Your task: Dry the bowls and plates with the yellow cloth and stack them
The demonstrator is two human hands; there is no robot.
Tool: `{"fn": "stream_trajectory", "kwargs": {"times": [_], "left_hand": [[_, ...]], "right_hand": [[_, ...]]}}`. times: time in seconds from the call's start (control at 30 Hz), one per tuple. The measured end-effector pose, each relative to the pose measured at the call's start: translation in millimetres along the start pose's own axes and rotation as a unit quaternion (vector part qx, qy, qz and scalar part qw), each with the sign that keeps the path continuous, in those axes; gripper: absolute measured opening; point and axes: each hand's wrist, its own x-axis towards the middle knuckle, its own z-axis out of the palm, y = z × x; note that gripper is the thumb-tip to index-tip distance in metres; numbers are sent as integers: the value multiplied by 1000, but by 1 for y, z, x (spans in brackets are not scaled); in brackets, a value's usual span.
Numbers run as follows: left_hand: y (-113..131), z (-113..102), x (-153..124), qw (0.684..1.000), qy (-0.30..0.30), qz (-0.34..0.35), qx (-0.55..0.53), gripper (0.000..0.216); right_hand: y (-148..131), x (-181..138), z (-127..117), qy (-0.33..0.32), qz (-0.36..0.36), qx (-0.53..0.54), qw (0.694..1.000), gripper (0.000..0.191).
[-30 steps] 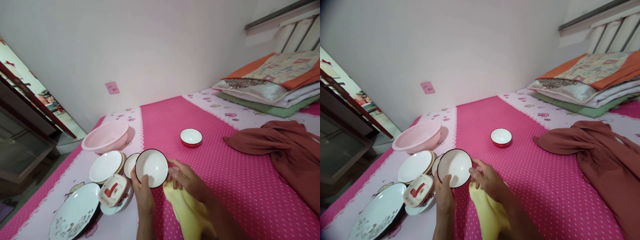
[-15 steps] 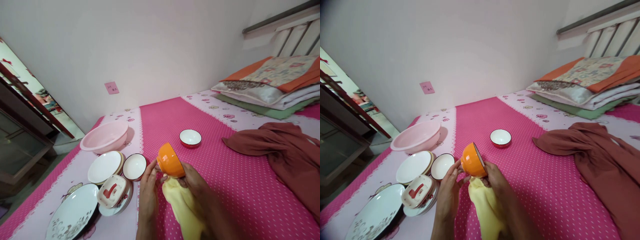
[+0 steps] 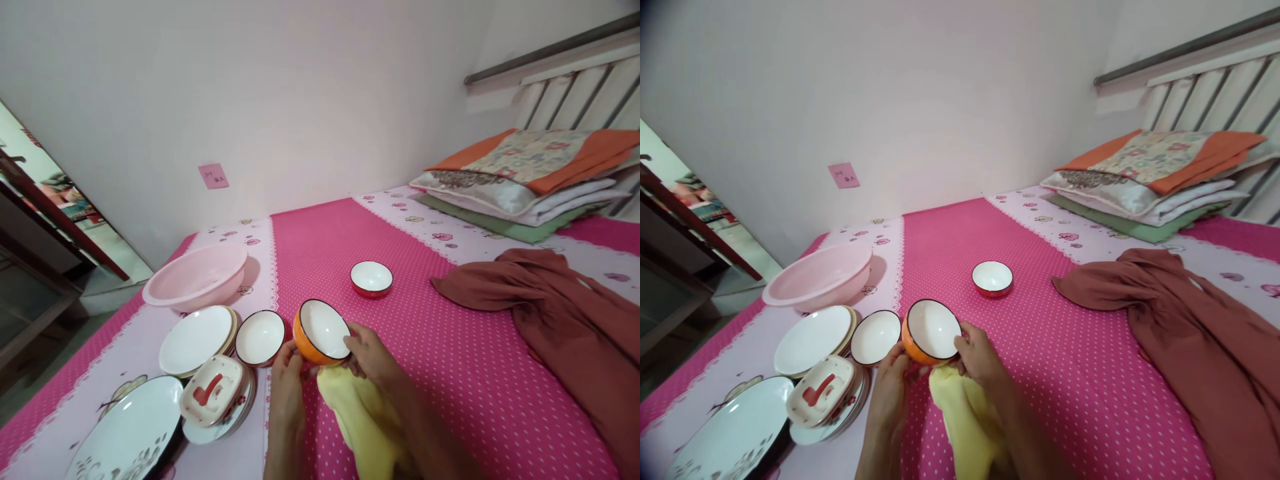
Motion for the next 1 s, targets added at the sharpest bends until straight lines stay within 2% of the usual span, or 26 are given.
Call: {"fn": "stream_trajectory", "kwargs": {"times": [0.1,0.2,0.23,0.4,0.5,0.63,0.77,1.0], "left_hand": [[0,3,-1,999,-21,-21,-21,35],[-4,5,-1,998,-27,-53,-29,37],[-6,6,-1,997,-27,-61,-33,37],[-11,3,2,995,-32,-78,-57,36],[-8,0,3,992,-39,-88,-77,36],[1,-3,4,985,-24,-117,-126,30],[10,-7,5,973,6,-145,-181,17],[10,-17,11,968,22,-146,-202,12]], "right_hand": [[-8,1,-15,34,-3,-5,999,39],[-25,6,-42,105,-4,-49,993,39],[-33,10,-52,147,-4,-80,986,37],[-72,43,-96,234,-3,-142,962,35],[-85,69,-113,255,10,-192,948,29],[-82,101,-127,261,50,-263,927,18],[-68,123,-135,260,87,-324,905,30],[-55,139,-146,263,103,-412,867,32]]}}
